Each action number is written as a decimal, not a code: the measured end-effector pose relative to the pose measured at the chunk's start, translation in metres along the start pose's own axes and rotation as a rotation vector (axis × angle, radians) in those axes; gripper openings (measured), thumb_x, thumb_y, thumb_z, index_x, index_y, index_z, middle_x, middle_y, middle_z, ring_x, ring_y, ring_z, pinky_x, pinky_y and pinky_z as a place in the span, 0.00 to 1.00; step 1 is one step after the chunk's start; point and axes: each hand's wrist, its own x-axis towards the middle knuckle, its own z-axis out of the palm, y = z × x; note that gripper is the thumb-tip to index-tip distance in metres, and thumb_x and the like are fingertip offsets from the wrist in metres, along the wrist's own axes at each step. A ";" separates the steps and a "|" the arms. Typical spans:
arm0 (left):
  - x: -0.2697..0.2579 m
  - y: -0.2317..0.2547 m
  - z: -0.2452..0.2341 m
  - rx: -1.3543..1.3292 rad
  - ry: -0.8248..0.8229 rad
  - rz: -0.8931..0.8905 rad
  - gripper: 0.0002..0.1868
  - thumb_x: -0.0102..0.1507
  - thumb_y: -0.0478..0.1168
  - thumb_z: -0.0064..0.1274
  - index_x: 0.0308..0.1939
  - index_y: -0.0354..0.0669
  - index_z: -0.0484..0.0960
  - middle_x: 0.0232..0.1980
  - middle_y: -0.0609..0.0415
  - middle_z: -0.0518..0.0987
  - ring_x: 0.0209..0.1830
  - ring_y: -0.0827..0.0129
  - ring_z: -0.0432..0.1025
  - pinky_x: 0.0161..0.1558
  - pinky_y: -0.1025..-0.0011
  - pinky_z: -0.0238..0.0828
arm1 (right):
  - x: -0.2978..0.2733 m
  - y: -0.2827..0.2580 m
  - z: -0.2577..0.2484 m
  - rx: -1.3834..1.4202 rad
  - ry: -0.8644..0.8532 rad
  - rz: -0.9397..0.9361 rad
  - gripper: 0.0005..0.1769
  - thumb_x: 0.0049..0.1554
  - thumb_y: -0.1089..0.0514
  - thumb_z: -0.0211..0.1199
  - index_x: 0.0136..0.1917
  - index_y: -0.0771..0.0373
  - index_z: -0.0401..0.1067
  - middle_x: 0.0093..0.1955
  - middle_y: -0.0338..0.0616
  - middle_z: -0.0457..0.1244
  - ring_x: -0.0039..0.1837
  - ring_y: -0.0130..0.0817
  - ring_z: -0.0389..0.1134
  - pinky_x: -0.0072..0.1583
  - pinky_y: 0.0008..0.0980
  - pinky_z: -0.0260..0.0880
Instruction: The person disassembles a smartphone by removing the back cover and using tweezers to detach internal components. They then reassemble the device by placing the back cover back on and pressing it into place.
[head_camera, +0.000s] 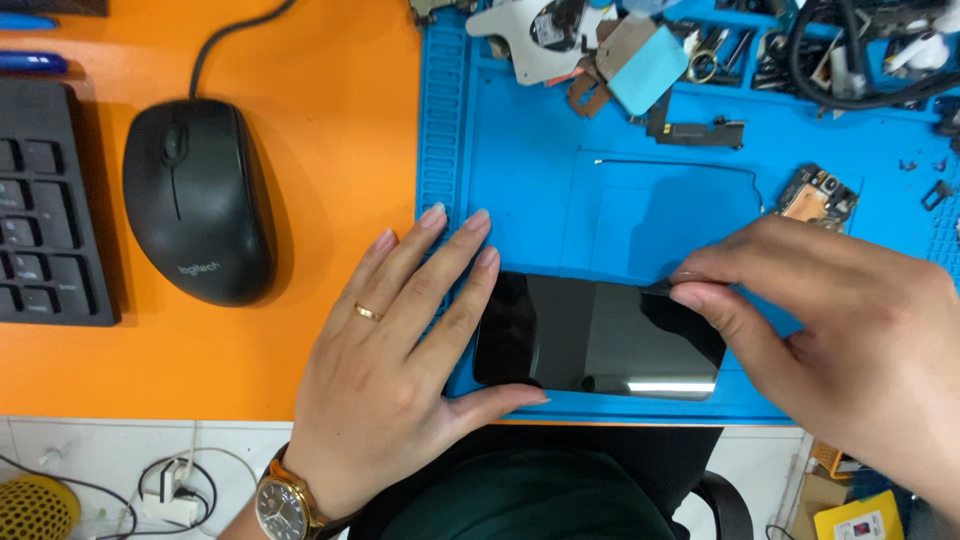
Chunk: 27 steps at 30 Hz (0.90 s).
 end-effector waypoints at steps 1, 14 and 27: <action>-0.001 0.000 0.001 -0.003 -0.004 -0.004 0.52 0.62 0.73 0.64 0.74 0.37 0.73 0.80 0.43 0.69 0.82 0.46 0.61 0.78 0.44 0.60 | -0.001 -0.001 0.002 0.003 -0.006 0.000 0.14 0.62 0.51 0.64 0.57 0.57 0.80 0.54 0.44 0.73 0.58 0.45 0.75 0.56 0.45 0.77; -0.001 0.000 0.003 0.028 -0.007 -0.005 0.53 0.61 0.75 0.66 0.74 0.38 0.74 0.79 0.43 0.69 0.82 0.45 0.62 0.79 0.45 0.61 | -0.005 -0.004 0.003 -0.170 -0.015 -0.126 0.17 0.64 0.53 0.63 0.63 0.61 0.78 0.57 0.47 0.71 0.57 0.44 0.74 0.53 0.40 0.76; -0.001 0.000 0.004 0.014 -0.011 -0.007 0.53 0.61 0.75 0.66 0.75 0.40 0.72 0.79 0.43 0.69 0.82 0.43 0.61 0.79 0.42 0.60 | -0.024 0.021 0.031 -0.228 0.159 -0.340 0.15 0.63 0.60 0.71 0.63 0.61 0.80 0.56 0.52 0.71 0.52 0.50 0.73 0.44 0.46 0.74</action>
